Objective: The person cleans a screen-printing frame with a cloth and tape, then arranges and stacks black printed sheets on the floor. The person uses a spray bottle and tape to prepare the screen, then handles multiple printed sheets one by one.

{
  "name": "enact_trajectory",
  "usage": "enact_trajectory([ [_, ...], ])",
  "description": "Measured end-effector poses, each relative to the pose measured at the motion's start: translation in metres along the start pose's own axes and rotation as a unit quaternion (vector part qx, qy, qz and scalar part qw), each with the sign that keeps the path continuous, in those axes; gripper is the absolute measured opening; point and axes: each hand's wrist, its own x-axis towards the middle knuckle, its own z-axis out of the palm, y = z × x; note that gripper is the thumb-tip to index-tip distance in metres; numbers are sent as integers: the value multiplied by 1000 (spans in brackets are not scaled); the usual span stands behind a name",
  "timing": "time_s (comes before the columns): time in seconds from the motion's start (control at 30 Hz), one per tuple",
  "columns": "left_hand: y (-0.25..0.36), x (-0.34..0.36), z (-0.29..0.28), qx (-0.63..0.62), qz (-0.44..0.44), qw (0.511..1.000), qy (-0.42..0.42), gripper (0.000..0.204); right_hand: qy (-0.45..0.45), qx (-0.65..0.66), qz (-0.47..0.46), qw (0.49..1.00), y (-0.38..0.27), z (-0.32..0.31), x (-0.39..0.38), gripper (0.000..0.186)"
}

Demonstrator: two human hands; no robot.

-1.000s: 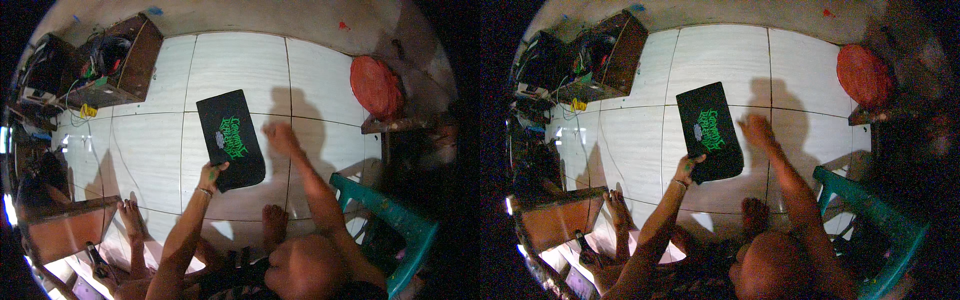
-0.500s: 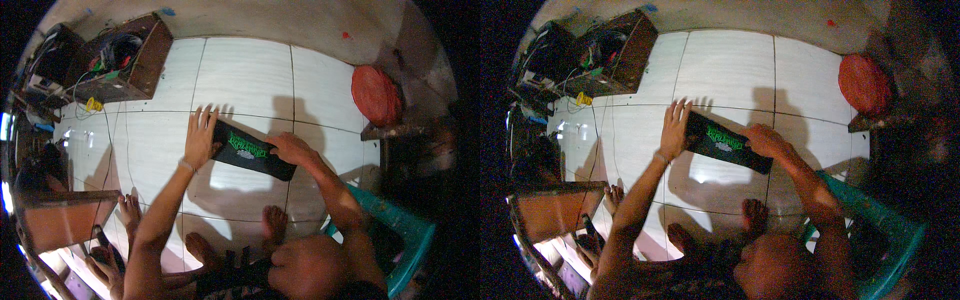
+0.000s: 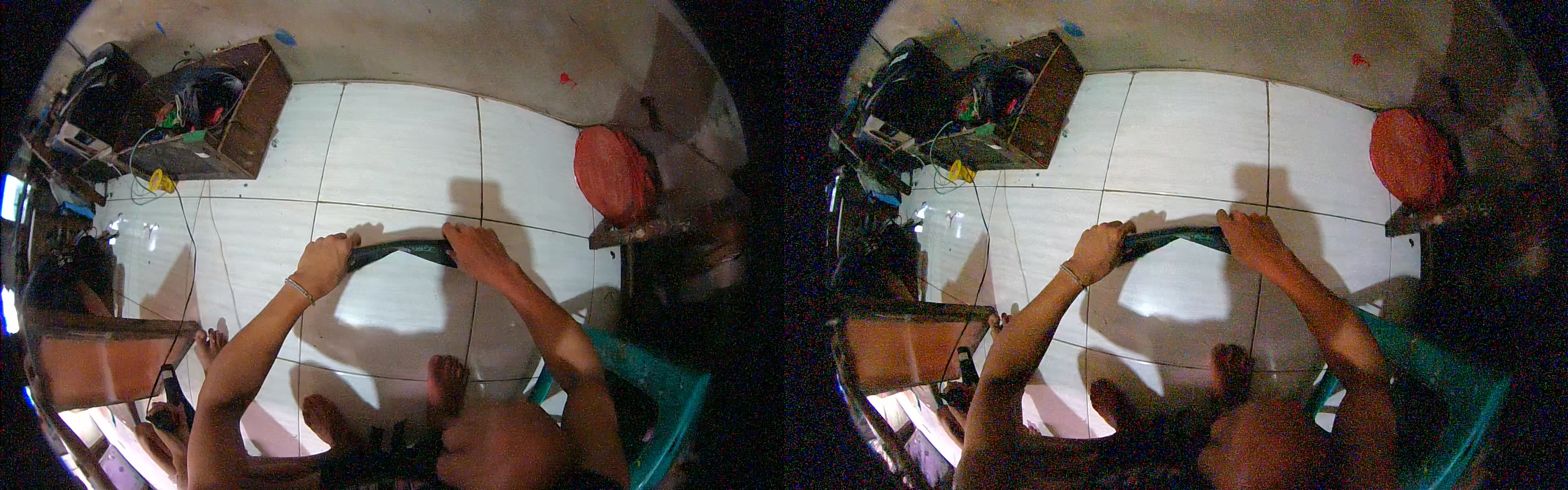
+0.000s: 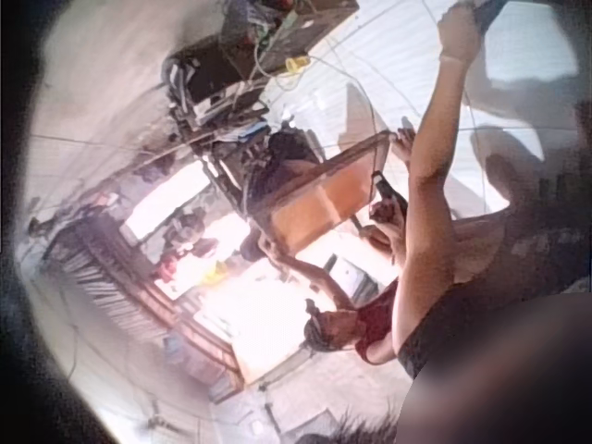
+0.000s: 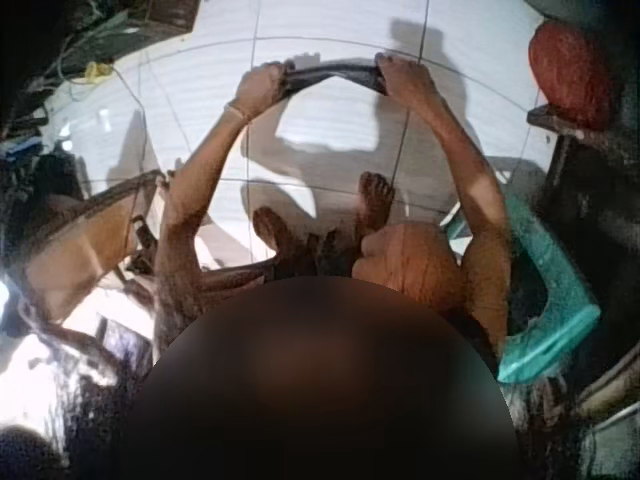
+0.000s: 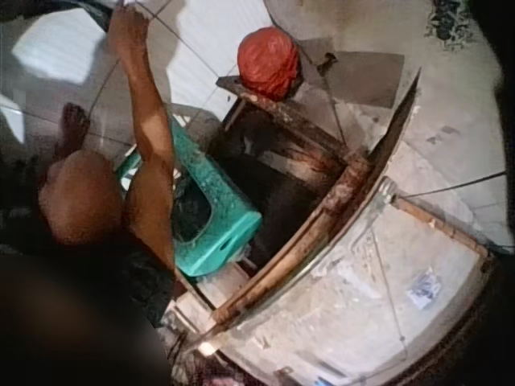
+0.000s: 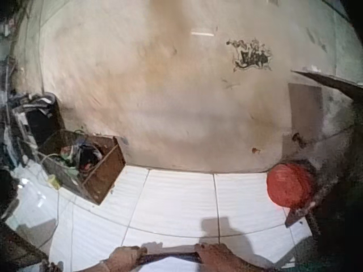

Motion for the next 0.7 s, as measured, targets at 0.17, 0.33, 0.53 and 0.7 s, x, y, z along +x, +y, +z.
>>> enact_trajectory([
  [0.17, -15, -2, 11, -22, -23, 999, 15, 20, -24, 32, 19, 999, 1, -6, 6, 22],
  [0.33, -22, 7, 8, 9, 3, 999, 43, 16, -90, 27, 14, 995, -1, -5, 9, 24],
  [0.53, -20, 39, -48, 213, 40, 973, 84, 22, -112, 337, 62, 933, 15, 37, 4, 32],
  [0.7, -7, 23, 23, -72, -84, 984, 140, 47, -188, 438, 301, 826, 17, 126, -17, 43],
])
